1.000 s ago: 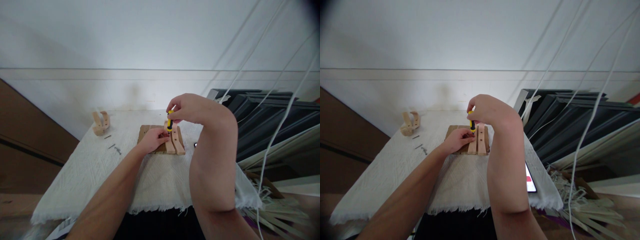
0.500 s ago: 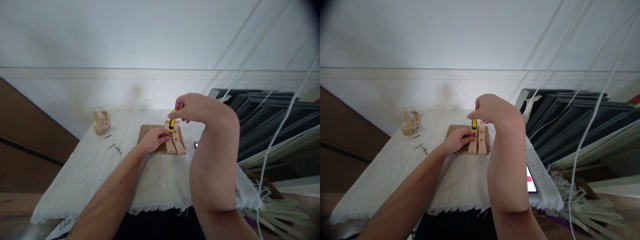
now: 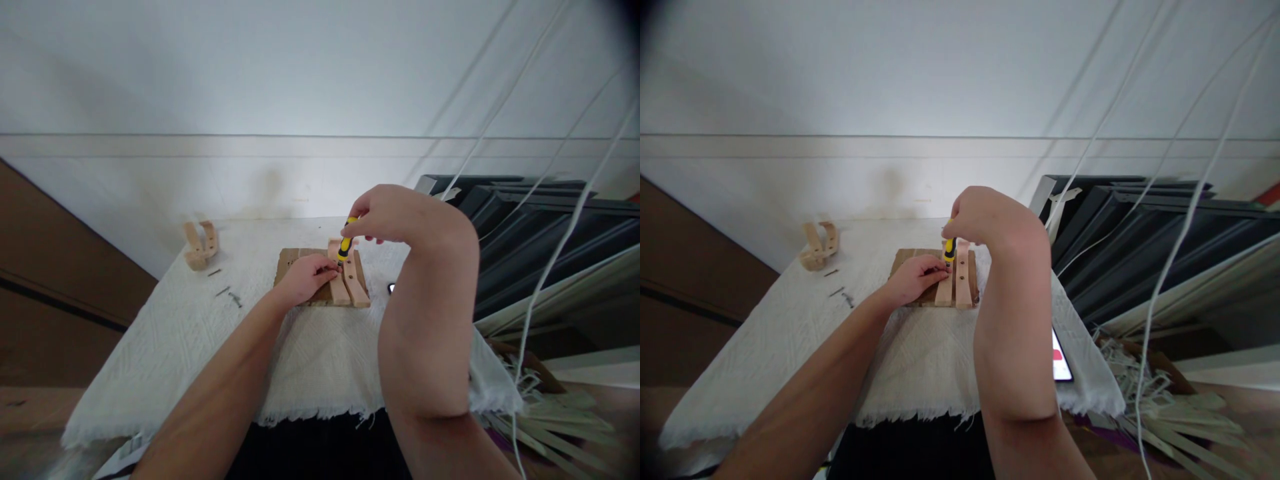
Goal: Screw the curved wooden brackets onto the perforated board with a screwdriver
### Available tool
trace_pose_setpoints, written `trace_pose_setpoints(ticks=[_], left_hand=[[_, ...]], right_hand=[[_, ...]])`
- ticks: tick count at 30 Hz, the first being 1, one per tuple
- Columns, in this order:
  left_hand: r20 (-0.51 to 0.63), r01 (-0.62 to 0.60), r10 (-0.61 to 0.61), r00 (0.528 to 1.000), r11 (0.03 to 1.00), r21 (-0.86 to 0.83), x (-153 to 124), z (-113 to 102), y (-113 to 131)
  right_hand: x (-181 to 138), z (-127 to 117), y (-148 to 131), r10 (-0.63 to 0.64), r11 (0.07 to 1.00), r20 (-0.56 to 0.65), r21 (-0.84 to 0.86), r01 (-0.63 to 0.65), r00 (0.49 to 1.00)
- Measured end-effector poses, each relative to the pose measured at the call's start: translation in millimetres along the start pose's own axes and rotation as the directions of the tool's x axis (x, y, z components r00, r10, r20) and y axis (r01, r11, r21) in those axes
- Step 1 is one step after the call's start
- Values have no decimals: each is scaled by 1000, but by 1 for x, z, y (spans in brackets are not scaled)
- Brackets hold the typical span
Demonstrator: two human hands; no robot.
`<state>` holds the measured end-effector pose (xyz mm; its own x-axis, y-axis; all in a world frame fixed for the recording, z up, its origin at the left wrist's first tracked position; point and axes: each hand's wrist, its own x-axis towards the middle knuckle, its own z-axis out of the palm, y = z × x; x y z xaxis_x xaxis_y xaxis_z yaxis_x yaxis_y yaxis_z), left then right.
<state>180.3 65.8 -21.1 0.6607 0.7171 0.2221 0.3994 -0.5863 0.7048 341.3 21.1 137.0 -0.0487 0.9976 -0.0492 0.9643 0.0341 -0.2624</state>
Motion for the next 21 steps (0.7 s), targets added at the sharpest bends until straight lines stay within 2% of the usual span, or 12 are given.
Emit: trace_pose_setpoints(ticks=[7,13,17,21], left_hand=[[12,-35,35,999,999,-2,-1,-1,4],[-8,79,-80,997,996,-34,0,2,3],[-23,50,-51,998,998,-47,0,3,2],[-7,17,-17,1000,1000,-6,-1,1,3]], right_hand=[[7,5,-6,89,996,4,1,-89,996],[1,2,-15,38,999,17,2,-38,999],[-2,2,-11,7,999,-28,33,-6,1000],[-2,4,-4,5,995,-15,95,-3,1000]])
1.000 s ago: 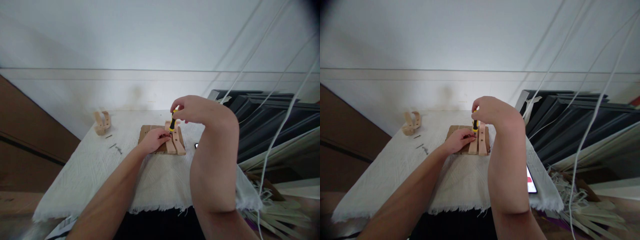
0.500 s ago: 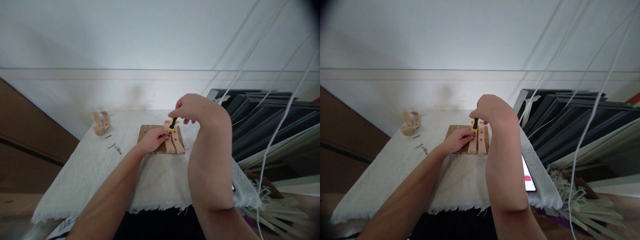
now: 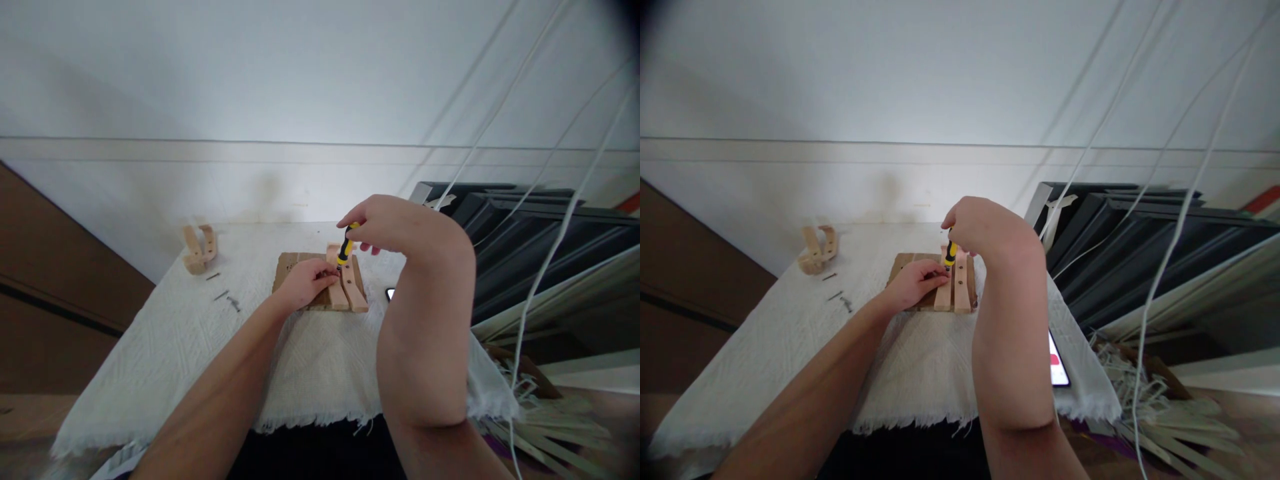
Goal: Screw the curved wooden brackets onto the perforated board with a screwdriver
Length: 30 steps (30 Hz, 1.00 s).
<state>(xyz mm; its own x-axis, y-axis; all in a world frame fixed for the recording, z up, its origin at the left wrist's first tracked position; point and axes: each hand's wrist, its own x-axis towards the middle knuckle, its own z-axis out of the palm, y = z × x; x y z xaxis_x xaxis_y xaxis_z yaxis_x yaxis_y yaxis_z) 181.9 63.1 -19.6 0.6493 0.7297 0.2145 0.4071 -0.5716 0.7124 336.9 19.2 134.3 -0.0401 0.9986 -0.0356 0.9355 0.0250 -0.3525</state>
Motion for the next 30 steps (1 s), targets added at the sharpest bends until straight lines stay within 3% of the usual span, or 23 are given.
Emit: trace_pose_setpoints(ticks=[4,10,18,22,25,28,30], left_hand=[[8,-9,9,1000,1000,18,0,-2,2],[0,-44,44,999,999,32,0,0,-2],[-16,-79,80,997,995,60,-1,1,-4],[-30,-116,117,993,992,51,0,3,-7],[-42,-129,132,990,990,57,1,4,-9],[-24,-118,121,992,988,100,2,4,-9],[-17,-114,117,993,985,127,2,3,-9]], right_hand=[[1,0,5,23,1000,-4,-17,-24,1000],[6,3,5,0,987,-138,-161,-23,990],[-6,9,-1,-80,987,-109,-147,63,991],[-14,38,-5,-201,979,-269,-17,205,942],[-14,67,1,-254,916,-378,201,346,890],[-8,90,14,-181,835,-410,417,360,894],[-5,99,21,-156,804,-424,470,364,892]])
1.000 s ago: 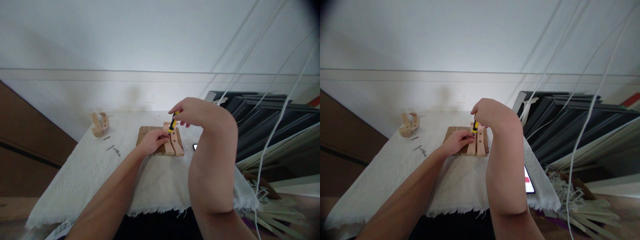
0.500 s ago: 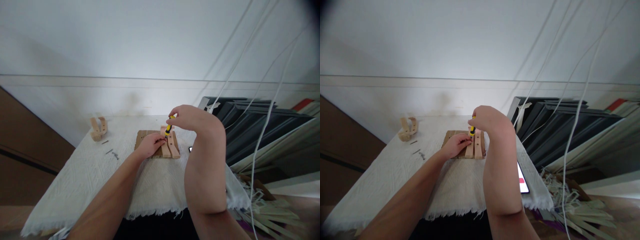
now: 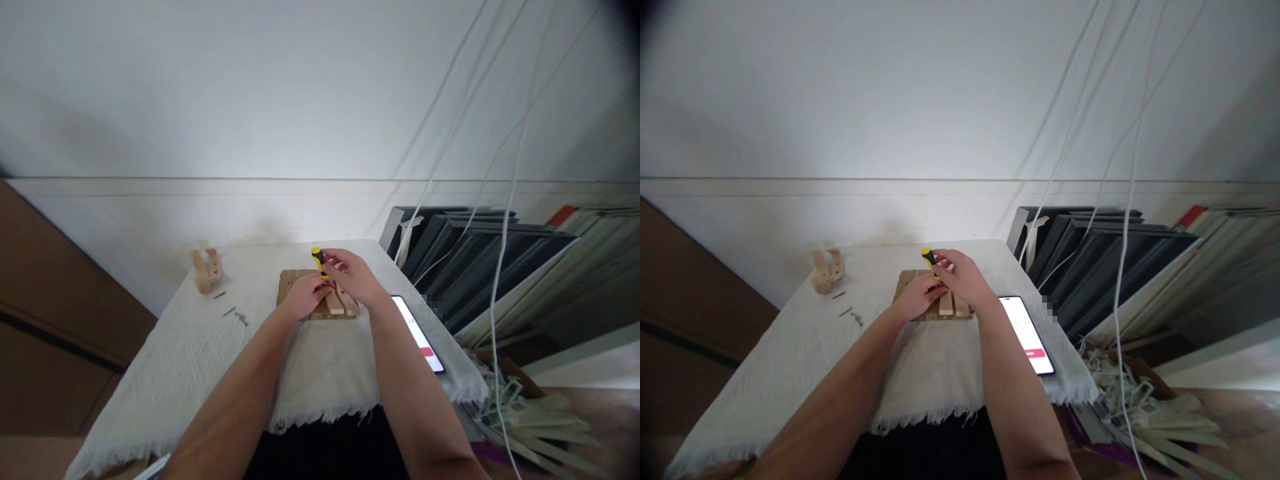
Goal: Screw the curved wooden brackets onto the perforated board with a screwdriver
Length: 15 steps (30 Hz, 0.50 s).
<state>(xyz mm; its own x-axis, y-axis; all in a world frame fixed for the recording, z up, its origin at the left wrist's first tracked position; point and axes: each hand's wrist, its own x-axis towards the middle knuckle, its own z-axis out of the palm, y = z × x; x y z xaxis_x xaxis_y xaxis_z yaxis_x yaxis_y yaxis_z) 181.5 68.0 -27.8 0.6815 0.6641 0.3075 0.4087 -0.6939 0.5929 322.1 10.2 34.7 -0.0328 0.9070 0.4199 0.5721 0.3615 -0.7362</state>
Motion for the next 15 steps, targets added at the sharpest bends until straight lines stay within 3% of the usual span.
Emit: trace_pose_setpoints(ticks=[9,15], left_hand=[[-22,5,-4,1000,999,50,-1,-1,10],[-36,13,-13,999,1000,10,-2,-1,6]], right_hand=[[-2,1,11,60,981,110,176,-79,992],[3,14,25,137,969,-48,214,-124,989]])
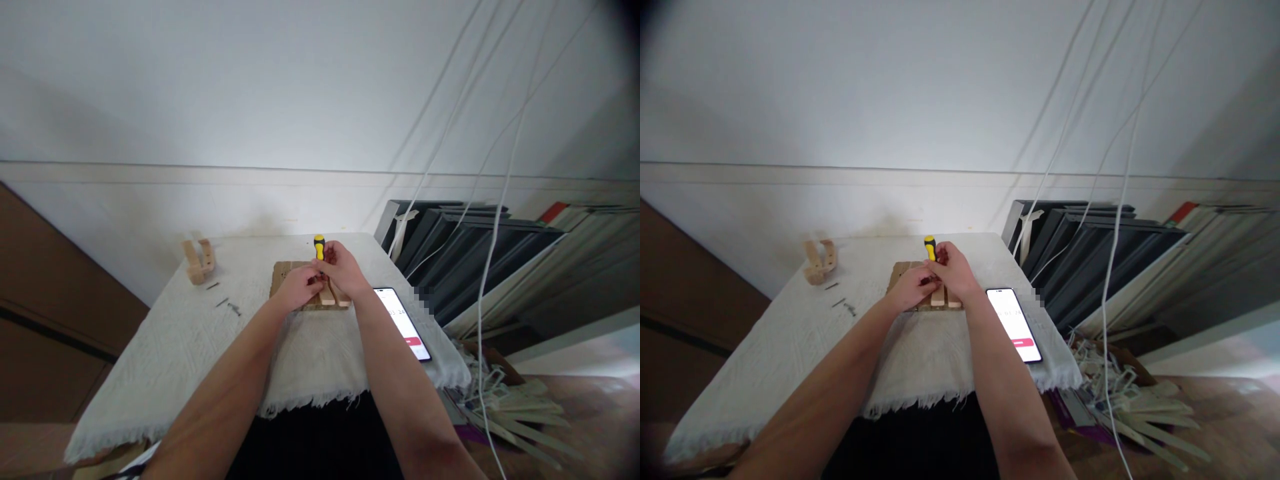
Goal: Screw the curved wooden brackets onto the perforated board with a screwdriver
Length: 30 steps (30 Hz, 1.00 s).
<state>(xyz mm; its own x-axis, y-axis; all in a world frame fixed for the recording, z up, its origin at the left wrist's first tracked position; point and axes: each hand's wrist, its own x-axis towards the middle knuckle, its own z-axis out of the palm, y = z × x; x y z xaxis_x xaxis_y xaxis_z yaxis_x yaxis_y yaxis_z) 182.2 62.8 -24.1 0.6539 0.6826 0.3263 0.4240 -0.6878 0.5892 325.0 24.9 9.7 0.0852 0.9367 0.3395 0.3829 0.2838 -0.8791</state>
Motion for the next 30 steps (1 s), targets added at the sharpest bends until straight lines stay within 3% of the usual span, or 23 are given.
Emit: trace_pose_setpoints(ticks=[8,13,19,26,30], left_hand=[[18,-37,38,999,998,-60,3,2,-6],[18,-24,24,1000,999,-33,2,1,-4],[21,-28,28,999,999,-24,1,0,-1],[15,-21,22,1000,999,-30,1,0,-1],[23,-23,24,999,999,-41,1,-1,-2]], right_hand=[[-4,-1,-6,-21,997,104,-68,28,994],[-3,-9,0,-38,999,169,34,32,985],[-2,-8,4,72,992,-94,-99,-81,993],[-2,-7,3,-1,999,75,51,-3,997],[-1,-5,5,42,998,-62,-40,-45,997]])
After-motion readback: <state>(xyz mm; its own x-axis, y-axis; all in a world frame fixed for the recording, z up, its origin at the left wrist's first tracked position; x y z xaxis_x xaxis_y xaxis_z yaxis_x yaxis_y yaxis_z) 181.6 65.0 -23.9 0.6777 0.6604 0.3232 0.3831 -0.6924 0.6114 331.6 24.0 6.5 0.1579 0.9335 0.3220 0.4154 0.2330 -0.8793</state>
